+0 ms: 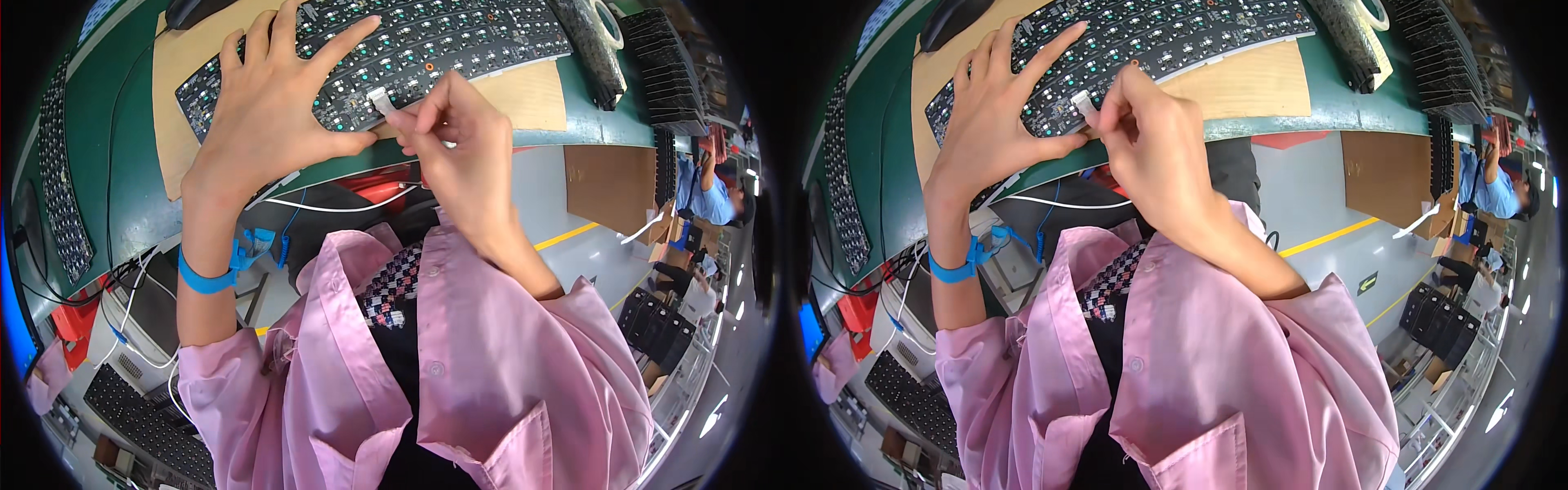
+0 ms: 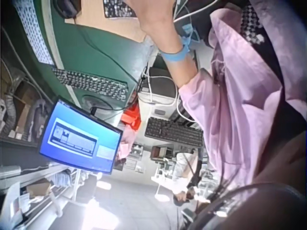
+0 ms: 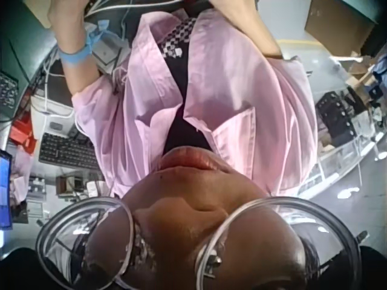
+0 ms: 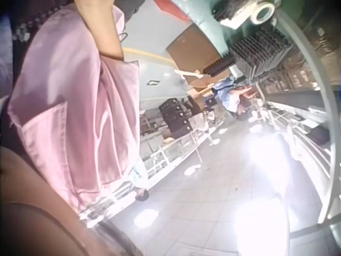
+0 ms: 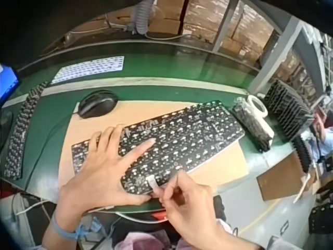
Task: The worker is assembling mechanical keyboards and performing quality testing using computer software at an electronics assembly station.
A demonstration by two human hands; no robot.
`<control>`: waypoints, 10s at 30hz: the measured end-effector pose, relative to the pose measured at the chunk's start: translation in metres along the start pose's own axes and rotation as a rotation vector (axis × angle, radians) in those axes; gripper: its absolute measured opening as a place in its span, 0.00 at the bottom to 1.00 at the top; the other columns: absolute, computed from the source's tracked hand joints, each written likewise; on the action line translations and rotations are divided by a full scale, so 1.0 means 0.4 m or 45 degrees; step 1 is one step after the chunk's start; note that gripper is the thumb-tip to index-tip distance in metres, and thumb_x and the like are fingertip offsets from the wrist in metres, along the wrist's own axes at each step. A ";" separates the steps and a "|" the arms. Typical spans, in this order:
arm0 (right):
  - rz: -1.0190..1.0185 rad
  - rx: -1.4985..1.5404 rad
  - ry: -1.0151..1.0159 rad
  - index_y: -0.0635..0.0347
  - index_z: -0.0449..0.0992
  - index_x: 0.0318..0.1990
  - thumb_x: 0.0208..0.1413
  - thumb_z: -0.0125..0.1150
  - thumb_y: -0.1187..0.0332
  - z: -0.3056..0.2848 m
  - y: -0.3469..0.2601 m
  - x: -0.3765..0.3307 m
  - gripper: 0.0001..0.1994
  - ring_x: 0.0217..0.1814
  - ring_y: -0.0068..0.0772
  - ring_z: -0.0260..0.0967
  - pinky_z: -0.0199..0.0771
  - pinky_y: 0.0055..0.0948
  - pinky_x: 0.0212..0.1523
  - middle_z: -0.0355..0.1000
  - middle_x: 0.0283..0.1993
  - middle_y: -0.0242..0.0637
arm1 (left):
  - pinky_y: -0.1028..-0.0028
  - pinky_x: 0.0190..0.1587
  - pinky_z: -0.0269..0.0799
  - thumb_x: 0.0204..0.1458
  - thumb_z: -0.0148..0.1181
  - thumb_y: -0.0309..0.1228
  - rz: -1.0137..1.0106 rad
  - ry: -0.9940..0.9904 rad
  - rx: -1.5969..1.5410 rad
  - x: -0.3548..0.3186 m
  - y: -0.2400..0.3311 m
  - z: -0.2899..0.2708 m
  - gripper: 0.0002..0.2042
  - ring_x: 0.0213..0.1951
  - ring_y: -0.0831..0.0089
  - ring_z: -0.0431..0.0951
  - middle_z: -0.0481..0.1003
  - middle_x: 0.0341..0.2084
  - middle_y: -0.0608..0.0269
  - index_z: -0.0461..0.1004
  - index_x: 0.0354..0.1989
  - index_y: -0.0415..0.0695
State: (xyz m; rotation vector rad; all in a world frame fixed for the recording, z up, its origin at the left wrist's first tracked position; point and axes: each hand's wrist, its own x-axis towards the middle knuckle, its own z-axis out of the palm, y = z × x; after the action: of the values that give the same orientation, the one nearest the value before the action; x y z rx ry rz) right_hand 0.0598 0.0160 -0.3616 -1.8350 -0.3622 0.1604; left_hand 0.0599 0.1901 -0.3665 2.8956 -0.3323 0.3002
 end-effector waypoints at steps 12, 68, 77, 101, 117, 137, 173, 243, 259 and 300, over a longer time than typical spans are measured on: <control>0.160 -0.098 -0.102 0.60 0.58 0.21 0.43 0.53 0.85 -0.007 -0.041 0.024 0.12 0.18 0.17 0.60 0.61 0.12 0.20 0.63 0.18 0.31 | 0.60 0.50 0.58 0.35 0.59 0.45 0.159 0.016 -0.079 0.008 0.011 -0.035 0.34 0.49 0.48 0.62 0.58 0.50 0.41 0.57 0.54 0.48; -0.828 -1.513 -0.122 0.60 0.63 0.48 0.46 0.50 0.73 -0.386 -0.003 0.329 0.19 0.45 0.41 0.62 0.62 0.33 0.46 0.64 0.46 0.41 | 0.78 0.30 0.69 0.40 0.52 0.15 -1.077 0.823 -0.774 -0.279 -0.155 -0.075 0.10 0.30 0.73 0.74 0.74 0.30 0.60 0.72 0.32 0.36; 0.181 -1.540 -0.215 0.68 0.63 0.51 0.54 0.50 0.60 -0.483 0.091 0.306 0.22 0.45 0.39 0.64 0.64 0.30 0.45 0.64 0.48 0.48 | 0.81 0.29 0.71 0.49 0.51 0.23 -1.249 0.366 -1.180 -0.240 -0.221 -0.093 0.16 0.27 0.74 0.74 0.72 0.35 0.54 0.65 0.47 0.31; -0.066 -0.522 -0.179 0.64 0.68 0.44 0.49 0.53 0.69 -0.179 -0.160 0.196 0.14 0.29 0.27 0.64 0.65 0.21 0.30 0.67 0.37 0.41 | 0.77 0.30 0.70 0.43 0.43 0.14 -0.819 0.646 -2.282 -0.259 -0.166 -0.027 0.31 0.34 0.68 0.73 0.67 0.40 0.46 0.45 0.60 0.36; -0.239 -1.358 0.048 0.54 0.71 0.43 0.37 0.57 0.77 -0.356 -0.025 0.175 0.20 0.35 0.40 0.68 0.67 0.31 0.37 0.67 0.34 0.38 | 0.83 0.23 0.68 0.43 0.42 0.13 -0.860 0.718 -2.274 -0.266 -0.157 -0.009 0.33 0.26 0.71 0.73 0.70 0.34 0.44 0.40 0.61 0.41; -0.146 0.092 0.369 0.64 0.68 0.43 0.46 0.58 0.71 -0.188 0.014 0.157 0.15 0.36 0.25 0.62 0.62 0.20 0.40 0.68 0.37 0.36 | 0.53 0.57 0.45 0.41 0.58 0.36 -0.676 0.681 0.132 -0.186 0.063 -0.048 0.33 0.56 0.51 0.53 0.53 0.56 0.46 0.54 0.56 0.40; -0.093 0.057 0.540 0.63 0.64 0.50 0.51 0.55 0.65 -0.235 0.104 0.137 0.20 0.41 0.29 0.64 0.62 0.22 0.44 0.68 0.44 0.40 | 0.65 0.43 0.66 0.46 0.51 0.29 -1.185 0.371 -0.466 -0.255 -0.088 -0.051 0.27 0.42 0.56 0.69 0.64 0.43 0.48 0.50 0.55 0.38; -0.559 -1.167 0.152 0.62 0.69 0.37 0.41 0.54 0.79 -0.319 0.163 0.368 0.12 0.35 0.39 0.64 0.65 0.31 0.35 0.64 0.35 0.40 | 0.83 0.23 0.66 0.41 0.50 0.13 -1.063 0.805 -1.956 -0.270 -0.143 -0.007 0.32 0.26 0.73 0.74 0.74 0.32 0.48 0.50 0.58 0.42; -0.645 -0.948 0.081 0.60 0.70 0.37 0.39 0.56 0.82 -0.333 0.091 0.245 0.14 0.38 0.36 0.62 0.64 0.27 0.38 0.60 0.39 0.37 | 0.83 0.23 0.64 0.43 0.49 0.15 -1.101 0.790 -1.855 -0.268 -0.137 -0.020 0.31 0.26 0.74 0.74 0.74 0.32 0.49 0.50 0.58 0.42; -0.637 -0.484 0.550 0.61 0.69 0.40 0.47 0.59 0.66 -0.390 0.075 0.339 0.14 0.39 0.32 0.62 0.62 0.27 0.41 0.65 0.38 0.36 | 0.64 0.47 0.63 0.41 0.53 0.23 -0.998 0.947 0.187 -0.225 -0.037 -0.021 0.29 0.45 0.55 0.66 0.62 0.47 0.43 0.53 0.56 0.39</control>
State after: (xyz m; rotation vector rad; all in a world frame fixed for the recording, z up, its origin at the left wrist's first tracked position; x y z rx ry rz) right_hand 0.2383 -0.0890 -0.3344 -2.0212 -0.5563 -0.6806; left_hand -0.0239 0.2243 -0.3813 2.5239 0.9302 1.1926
